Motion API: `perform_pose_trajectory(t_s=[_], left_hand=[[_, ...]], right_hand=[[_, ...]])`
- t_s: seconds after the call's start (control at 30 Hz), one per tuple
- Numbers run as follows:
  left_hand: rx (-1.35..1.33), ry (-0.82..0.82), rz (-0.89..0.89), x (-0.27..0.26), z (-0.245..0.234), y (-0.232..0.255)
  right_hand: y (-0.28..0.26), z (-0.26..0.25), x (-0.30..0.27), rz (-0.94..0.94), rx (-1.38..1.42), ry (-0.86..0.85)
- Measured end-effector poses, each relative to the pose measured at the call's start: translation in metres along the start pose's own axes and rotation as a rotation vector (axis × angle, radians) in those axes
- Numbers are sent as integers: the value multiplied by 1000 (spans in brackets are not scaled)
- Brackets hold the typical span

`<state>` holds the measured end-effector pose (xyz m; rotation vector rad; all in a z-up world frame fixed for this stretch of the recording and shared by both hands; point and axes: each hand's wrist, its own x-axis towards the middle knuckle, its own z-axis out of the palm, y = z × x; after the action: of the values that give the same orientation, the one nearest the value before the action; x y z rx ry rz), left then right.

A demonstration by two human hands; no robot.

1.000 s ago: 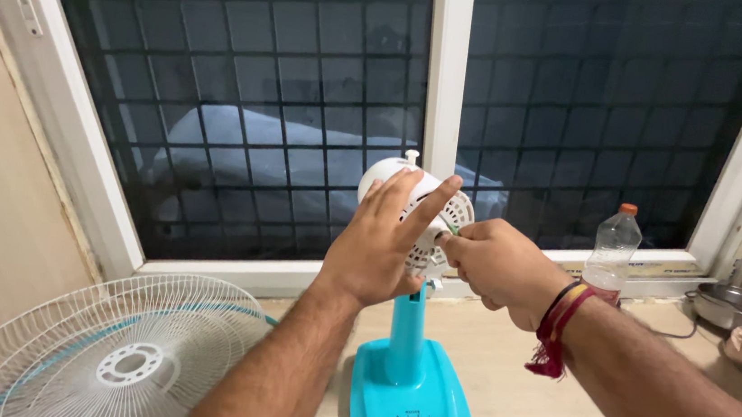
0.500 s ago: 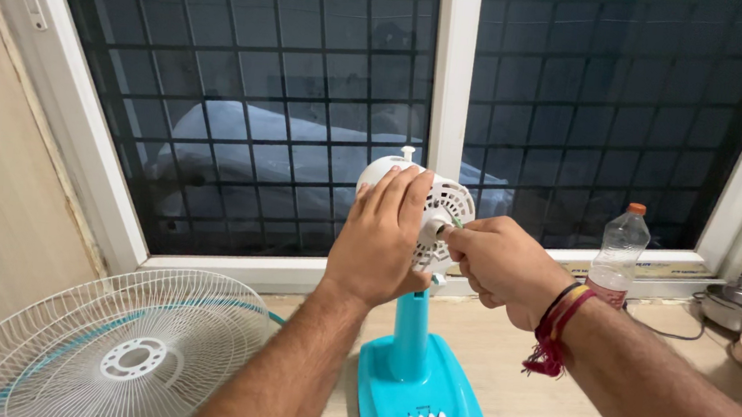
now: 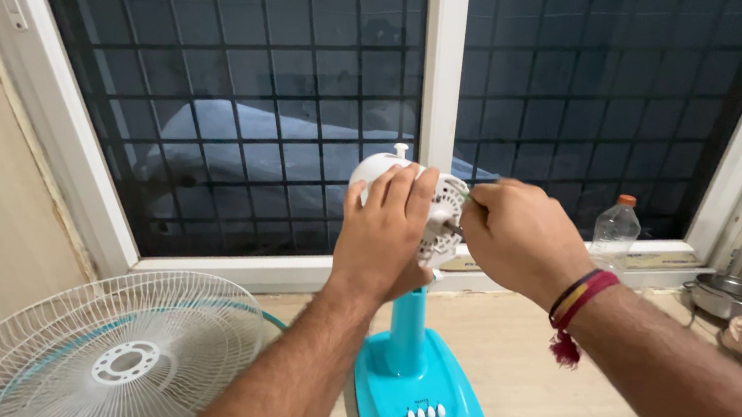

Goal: The person disassembles a small electric fan by removing the rear motor housing, detaching the fan blade, and unscrewing the front grille. The person then reassembles the fan by reversing the steps, securing the blade and housing back onto the motor shaft.

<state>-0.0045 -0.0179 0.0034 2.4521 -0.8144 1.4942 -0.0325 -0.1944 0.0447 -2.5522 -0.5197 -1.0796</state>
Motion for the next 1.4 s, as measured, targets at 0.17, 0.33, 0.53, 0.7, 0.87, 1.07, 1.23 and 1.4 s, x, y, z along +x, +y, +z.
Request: perform_pose_trajectory(t_s=[0.17,0.33,0.53,0.7,0.87,1.07,1.23,1.4], left_hand=[[-43,-55,-35,2,-3,0],[-175,-86,-110,-9,-2,0],[-319,-60,-278,-77,18,2],[-478,-181,-535,-155,55,30],[-549,-459,-803,-227,89,68],[-447,-330,-758,-255,127,82],[-503,-384,-781,-247,142,81],[-574,-425,-752,-240,140,71]], right_hand=[[3,-7,1,1,-31,-71],[40,17,-11,204,185,-76],[128,112,-106,322,106,-381],[177,172,-195,492,106,-526],[180,177,-237,533,-159,-537],[182,159,-222,485,-285,-472],[163,154,-209,404,-162,-379],[109,153,-207,219,84,-263]])
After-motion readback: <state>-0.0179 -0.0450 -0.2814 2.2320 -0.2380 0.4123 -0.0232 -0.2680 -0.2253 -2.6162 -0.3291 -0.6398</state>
